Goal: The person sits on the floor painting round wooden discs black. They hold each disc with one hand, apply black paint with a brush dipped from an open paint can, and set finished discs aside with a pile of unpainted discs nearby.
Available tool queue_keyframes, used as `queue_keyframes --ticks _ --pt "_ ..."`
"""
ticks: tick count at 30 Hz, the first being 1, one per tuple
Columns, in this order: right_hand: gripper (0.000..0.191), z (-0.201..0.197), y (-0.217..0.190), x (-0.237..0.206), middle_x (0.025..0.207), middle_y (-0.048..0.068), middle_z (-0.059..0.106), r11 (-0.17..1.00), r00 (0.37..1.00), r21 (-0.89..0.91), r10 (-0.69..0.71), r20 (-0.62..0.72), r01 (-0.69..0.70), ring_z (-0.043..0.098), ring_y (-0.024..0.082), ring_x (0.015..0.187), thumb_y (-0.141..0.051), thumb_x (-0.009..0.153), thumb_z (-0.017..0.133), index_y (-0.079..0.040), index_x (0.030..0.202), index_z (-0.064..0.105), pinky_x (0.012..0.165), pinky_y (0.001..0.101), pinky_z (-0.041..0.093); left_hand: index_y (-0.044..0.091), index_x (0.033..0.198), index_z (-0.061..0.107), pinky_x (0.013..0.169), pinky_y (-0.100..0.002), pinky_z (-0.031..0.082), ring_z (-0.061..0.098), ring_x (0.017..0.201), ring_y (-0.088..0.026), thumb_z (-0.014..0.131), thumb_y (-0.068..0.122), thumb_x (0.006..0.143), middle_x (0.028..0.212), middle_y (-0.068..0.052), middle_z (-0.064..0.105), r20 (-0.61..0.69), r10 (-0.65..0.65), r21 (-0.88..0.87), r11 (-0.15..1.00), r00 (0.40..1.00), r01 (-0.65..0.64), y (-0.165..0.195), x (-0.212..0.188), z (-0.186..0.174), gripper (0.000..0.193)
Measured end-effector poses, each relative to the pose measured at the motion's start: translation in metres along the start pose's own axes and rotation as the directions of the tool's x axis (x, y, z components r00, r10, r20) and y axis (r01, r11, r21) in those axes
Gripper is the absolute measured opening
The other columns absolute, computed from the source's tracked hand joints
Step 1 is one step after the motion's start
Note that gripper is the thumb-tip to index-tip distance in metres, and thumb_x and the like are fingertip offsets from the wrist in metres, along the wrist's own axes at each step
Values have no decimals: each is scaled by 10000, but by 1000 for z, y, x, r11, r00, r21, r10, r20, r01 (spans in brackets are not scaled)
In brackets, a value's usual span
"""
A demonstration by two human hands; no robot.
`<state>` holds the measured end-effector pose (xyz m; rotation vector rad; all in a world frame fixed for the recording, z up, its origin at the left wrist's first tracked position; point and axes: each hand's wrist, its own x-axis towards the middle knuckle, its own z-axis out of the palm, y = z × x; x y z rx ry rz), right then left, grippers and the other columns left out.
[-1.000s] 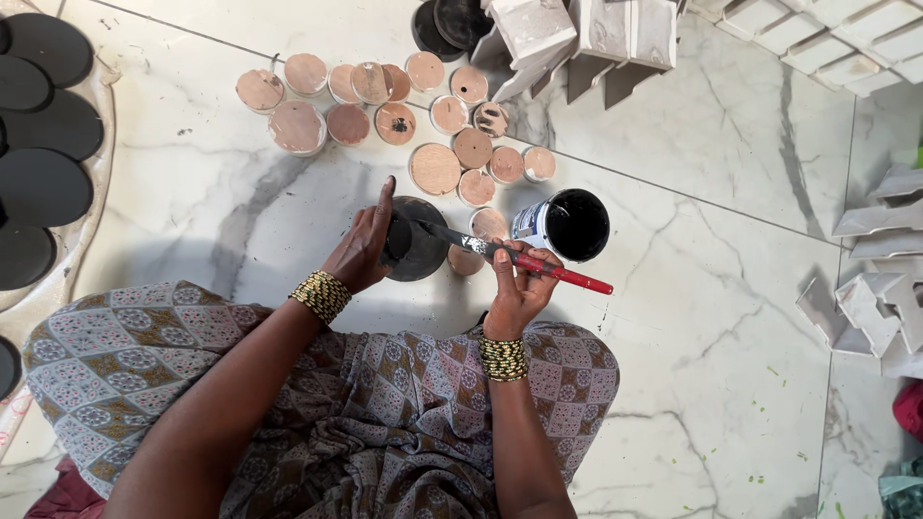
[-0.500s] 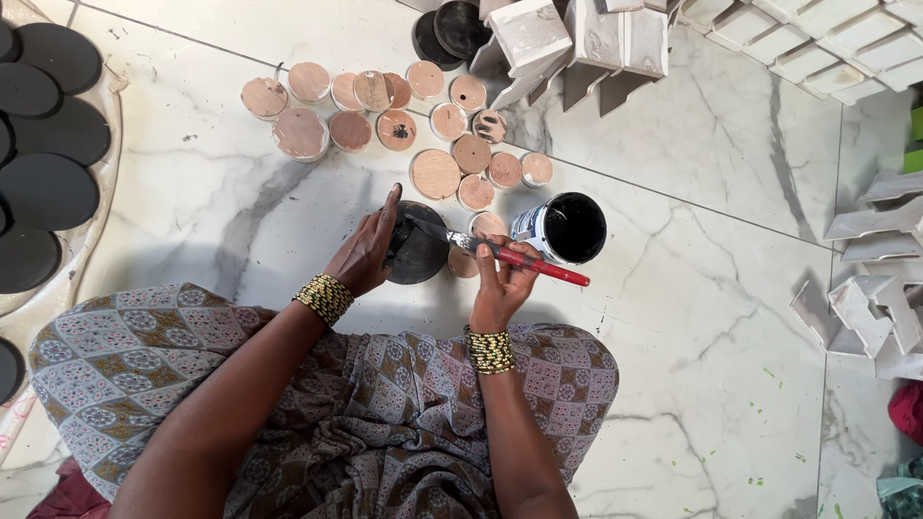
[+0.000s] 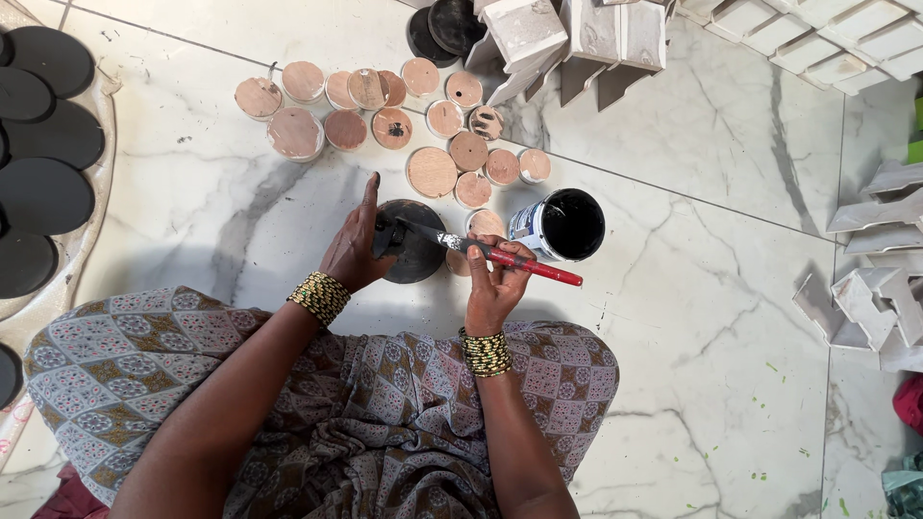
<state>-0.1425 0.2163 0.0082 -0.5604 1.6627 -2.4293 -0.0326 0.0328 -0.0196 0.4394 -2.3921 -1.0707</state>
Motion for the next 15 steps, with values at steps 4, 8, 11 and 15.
queue_keyframes --ticks 4,8,11,15 --pt "446 3 -3 -2 1181 154 589 1000 1000 3 -1 4 1 660 280 1147 135 924 690 -50 1219 411 1071 403 579 78 1640 -23 937 -488 547 649 1085 -446 828 39 659 1147 -272 665 84 -220 -34 974 972 223 0 0 0 1299" --pt "444 -1 0 1 1170 139 572 999 995 42 -14 -97 19 631 243 1147 114 920 690 -55 1222 411 1067 435 605 88 1634 -53 866 -494 571 677 1008 -454 835 33 662 1080 -271 682 83 -223 -68 971 971 229 -1 0 -1 1318" --pt "443 -4 5 3 1189 130 550 999 994 -29 -40 -104 37 615 235 1157 125 942 699 -44 1245 423 1083 439 586 102 1633 -66 850 -487 582 693 999 -443 834 25 663 1063 -257 698 80 -227 -101 967 971 234 -1 -1 -1 1325" --pt "463 -2 3 3 1197 157 583 999 994 -18 29 -103 -31 642 253 1141 127 926 708 -43 1245 418 1048 423 571 105 1625 -85 835 -461 600 712 989 -411 845 25 657 1059 -249 703 53 -208 -121 969 977 213 -2 1 0 1345"
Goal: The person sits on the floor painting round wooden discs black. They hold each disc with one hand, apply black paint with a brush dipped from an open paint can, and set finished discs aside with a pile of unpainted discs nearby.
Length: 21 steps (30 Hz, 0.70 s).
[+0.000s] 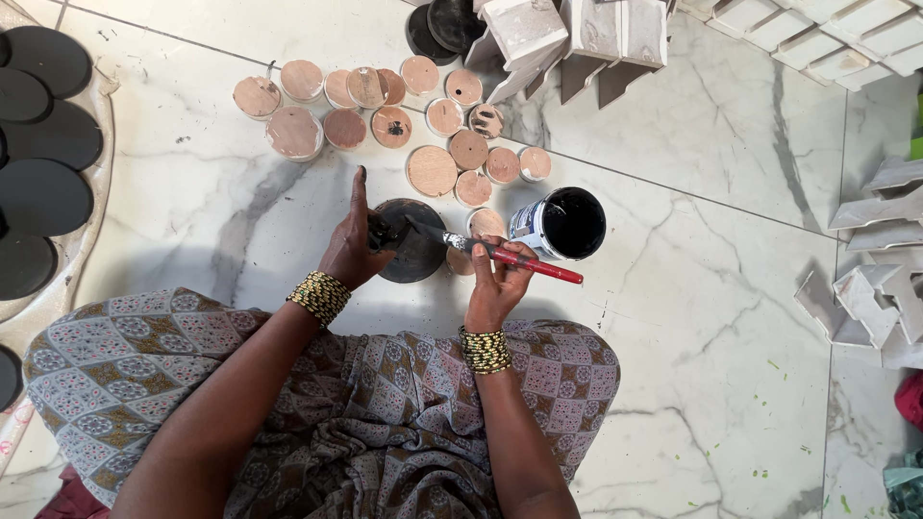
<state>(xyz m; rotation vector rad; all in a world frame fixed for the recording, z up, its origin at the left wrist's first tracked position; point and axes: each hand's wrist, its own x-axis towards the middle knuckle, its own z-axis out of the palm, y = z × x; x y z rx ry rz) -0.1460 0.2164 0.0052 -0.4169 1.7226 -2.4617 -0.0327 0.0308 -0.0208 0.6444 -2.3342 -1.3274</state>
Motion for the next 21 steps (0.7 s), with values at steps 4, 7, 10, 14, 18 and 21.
queue_keyframes --ticks 4,7,10,14,18,21 --pt "473 -1 -6 -7 1161 159 610 988 996 124 91 -6 -89 673 260 1089 90 890 696 -58 1232 405 975 408 612 93 1632 -97 827 -441 612 725 965 -383 810 14 685 1038 -234 716 -43 -17 -31 999 999 16 -3 1 -1 1314" --pt "485 -3 3 -6 1140 127 597 982 983 110 164 -78 -155 669 244 1058 88 857 696 -69 1211 405 883 383 630 94 1633 -95 826 -437 614 734 943 -374 810 19 696 1019 -225 724 -58 -29 -40 999 998 27 -4 0 -1 1305" --pt "481 -9 20 7 1188 148 584 999 996 -49 -17 -88 12 611 217 1112 122 932 721 -39 1279 430 957 313 566 84 1633 -106 832 -432 612 740 917 -367 810 30 709 982 -209 732 -71 -46 -33 998 996 43 -4 3 -3 1301" --pt "466 -15 29 16 1170 137 599 999 993 28 30 -114 -27 627 201 1070 97 915 719 -52 1249 430 867 294 580 75 1632 -111 823 -423 618 749 900 -355 803 38 708 961 -197 738 -77 -71 -49 997 995 67 -2 4 -5 1300" --pt "443 -9 17 7 1164 141 619 988 987 96 131 -88 -123 643 202 1052 77 918 699 -68 1241 431 842 322 611 69 1625 -115 799 -432 611 744 874 -360 810 35 695 941 -204 737 -93 -92 -48 995 991 88 -2 3 -5 1312" --pt "439 -5 10 3 1141 123 623 966 977 174 202 -62 -189 672 214 1046 60 893 685 -95 1207 421 807 353 639 81 1634 -102 804 -429 616 746 888 -362 816 36 708 954 -206 738 -97 -66 -39 997 993 63 -2 3 -5 1305"
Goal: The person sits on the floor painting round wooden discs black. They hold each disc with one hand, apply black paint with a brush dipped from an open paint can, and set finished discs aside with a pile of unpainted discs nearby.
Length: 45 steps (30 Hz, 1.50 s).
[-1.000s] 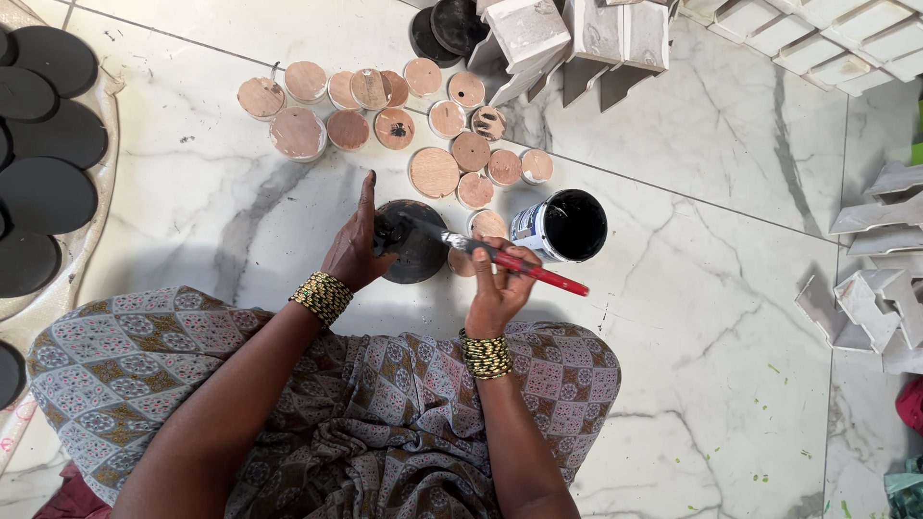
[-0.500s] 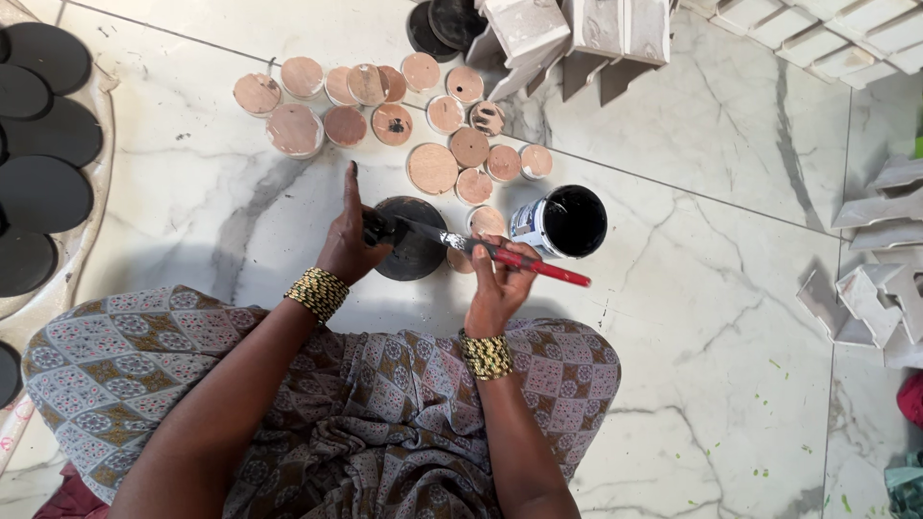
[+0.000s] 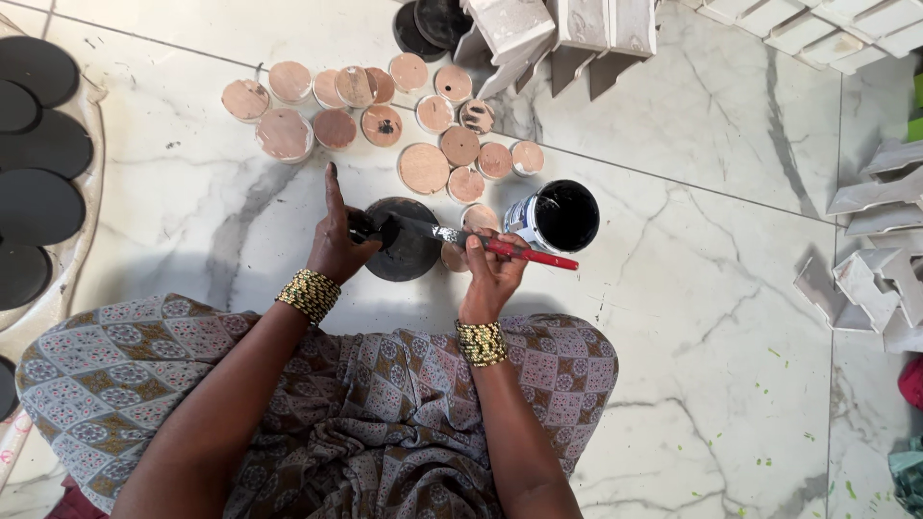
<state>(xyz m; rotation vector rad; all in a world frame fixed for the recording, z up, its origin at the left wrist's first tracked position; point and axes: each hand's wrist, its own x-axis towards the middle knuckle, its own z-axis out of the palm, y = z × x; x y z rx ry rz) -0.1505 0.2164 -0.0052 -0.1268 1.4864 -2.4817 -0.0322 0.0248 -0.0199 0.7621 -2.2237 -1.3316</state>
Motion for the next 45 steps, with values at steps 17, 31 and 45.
queue_keyframes --ticks 17,31,45 --pt "461 -8 10 10 1163 126 633 999 998 -30 -46 -31 45 666 201 1036 65 897 699 -95 1232 426 813 368 640 88 1642 -91 800 -424 614 744 889 -343 835 40 697 952 -187 730 -24 6 17 1000 1000 -6 0 0 -2 1324" --pt "427 -24 -24 10 1162 116 631 992 990 -85 -98 -96 90 675 232 1077 51 925 690 -102 1223 424 906 470 650 112 1645 54 905 -425 570 679 1045 -323 829 35 739 1135 -183 684 23 42 -41 998 999 -41 9 0 6 1195" --pt "453 5 -7 18 1104 145 648 873 957 -409 -191 219 268 669 202 996 79 910 739 -44 1228 440 838 347 636 35 1591 225 777 -340 583 674 1022 -169 724 296 904 1205 -116 664 182 -527 -794 419 830 440 2 19 -16 888"
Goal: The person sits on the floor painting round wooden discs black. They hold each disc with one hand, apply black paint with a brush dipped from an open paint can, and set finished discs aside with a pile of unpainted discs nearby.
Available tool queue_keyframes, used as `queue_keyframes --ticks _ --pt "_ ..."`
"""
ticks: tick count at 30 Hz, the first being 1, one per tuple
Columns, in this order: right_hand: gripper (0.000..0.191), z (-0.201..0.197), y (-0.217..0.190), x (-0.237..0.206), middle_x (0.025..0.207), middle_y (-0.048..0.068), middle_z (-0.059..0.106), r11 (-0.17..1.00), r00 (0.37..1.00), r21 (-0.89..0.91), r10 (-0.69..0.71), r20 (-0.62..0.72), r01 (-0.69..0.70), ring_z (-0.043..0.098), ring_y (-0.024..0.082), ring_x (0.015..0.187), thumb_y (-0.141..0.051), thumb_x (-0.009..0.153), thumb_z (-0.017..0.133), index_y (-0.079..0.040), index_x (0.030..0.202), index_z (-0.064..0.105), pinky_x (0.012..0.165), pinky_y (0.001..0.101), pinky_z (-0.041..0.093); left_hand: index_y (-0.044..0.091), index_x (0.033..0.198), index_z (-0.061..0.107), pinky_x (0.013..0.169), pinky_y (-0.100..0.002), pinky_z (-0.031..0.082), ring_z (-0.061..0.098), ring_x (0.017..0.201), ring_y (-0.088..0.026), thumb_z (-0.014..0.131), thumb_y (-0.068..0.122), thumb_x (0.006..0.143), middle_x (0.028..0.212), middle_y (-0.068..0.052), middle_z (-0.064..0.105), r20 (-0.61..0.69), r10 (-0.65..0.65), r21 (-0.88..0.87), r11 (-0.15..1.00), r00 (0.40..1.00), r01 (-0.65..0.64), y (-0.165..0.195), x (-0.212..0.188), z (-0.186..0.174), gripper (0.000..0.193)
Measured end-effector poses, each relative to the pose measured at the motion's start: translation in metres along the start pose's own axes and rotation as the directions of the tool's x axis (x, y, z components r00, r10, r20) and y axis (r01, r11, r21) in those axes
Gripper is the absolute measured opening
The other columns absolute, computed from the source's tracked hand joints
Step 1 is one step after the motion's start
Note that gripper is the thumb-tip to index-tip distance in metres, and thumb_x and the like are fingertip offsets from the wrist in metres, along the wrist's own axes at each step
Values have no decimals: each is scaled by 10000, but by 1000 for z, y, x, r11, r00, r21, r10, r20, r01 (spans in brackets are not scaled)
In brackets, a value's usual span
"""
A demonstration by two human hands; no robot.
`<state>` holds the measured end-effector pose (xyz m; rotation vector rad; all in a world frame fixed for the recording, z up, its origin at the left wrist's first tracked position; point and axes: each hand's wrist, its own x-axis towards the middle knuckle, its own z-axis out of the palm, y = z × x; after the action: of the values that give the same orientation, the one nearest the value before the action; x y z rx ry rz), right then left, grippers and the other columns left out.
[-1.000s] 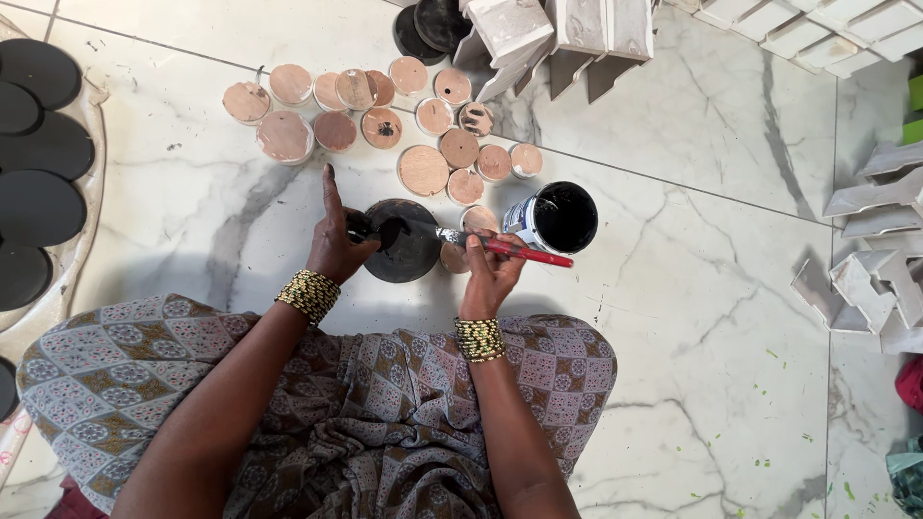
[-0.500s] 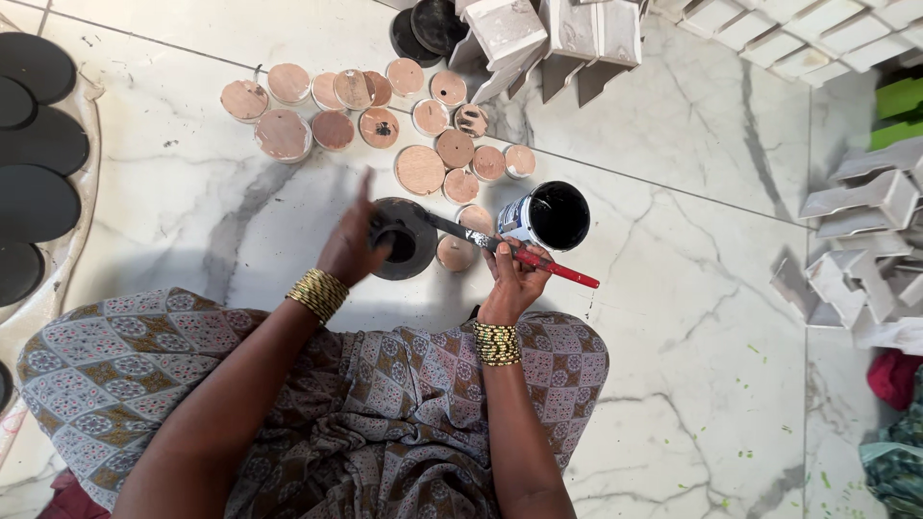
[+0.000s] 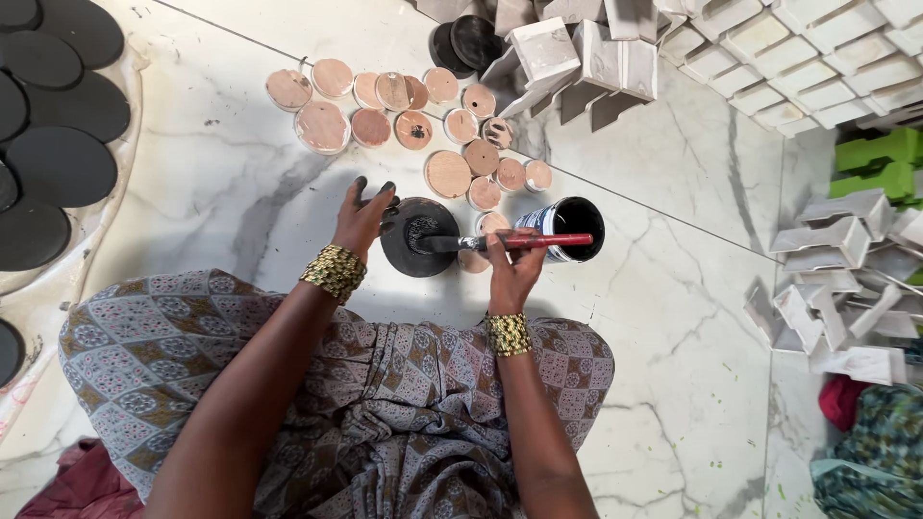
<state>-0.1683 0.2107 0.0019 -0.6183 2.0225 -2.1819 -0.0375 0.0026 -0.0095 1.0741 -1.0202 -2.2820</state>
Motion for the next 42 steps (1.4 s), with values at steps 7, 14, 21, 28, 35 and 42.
queue_keyframes --ticks 7,14,21,28,35,42 --pt "389 10 -2 6 1114 148 647 990 991 -52 -130 -10 129 670 197 984 69 926 740 -37 1198 483 866 311 602 25 1573 329 747 -303 535 652 947 -155 701 336 936 1144 -118 685 -21 42 50 998 999 -41 -2 7 6 801" --pt "318 22 -29 -50 1198 158 636 964 913 -190 -98 396 186 684 229 1096 110 923 681 -33 1142 500 906 320 609 21 1539 333 811 -280 543 671 1054 -151 681 320 951 1238 -97 655 -5 82 -71 994 997 -82 -4 13 4 746" --pt "355 -3 -48 -36 1184 138 661 975 985 -198 -73 157 104 683 207 1074 81 930 700 -46 1166 468 907 290 604 70 1563 339 759 -305 489 627 995 -175 650 363 962 1207 -127 671 -40 -51 45 998 998 53 -3 9 6 737" --pt "428 5 -37 -50 1166 120 628 994 985 -103 44 166 -28 657 191 1069 60 863 737 -61 1171 465 821 259 580 33 1524 359 767 -296 542 661 1023 -141 670 353 946 1261 -86 643 -1 88 -32 996 996 -88 -3 14 2 729" --pt "388 1 -30 -24 1167 127 646 995 993 28 -97 65 96 664 195 1073 80 918 723 -67 1185 482 923 289 602 58 1545 371 765 -323 519 651 984 -167 637 353 967 1220 -106 668 -14 -24 67 997 1000 24 -10 12 3 701" --pt "351 14 -21 -39 1144 121 661 990 974 90 91 207 -111 660 200 1062 75 914 723 -64 1155 510 899 310 596 76 1558 345 870 -360 552 675 1058 -209 642 300 943 1273 -143 674 -14 -33 86 996 999 34 -10 14 -5 719"
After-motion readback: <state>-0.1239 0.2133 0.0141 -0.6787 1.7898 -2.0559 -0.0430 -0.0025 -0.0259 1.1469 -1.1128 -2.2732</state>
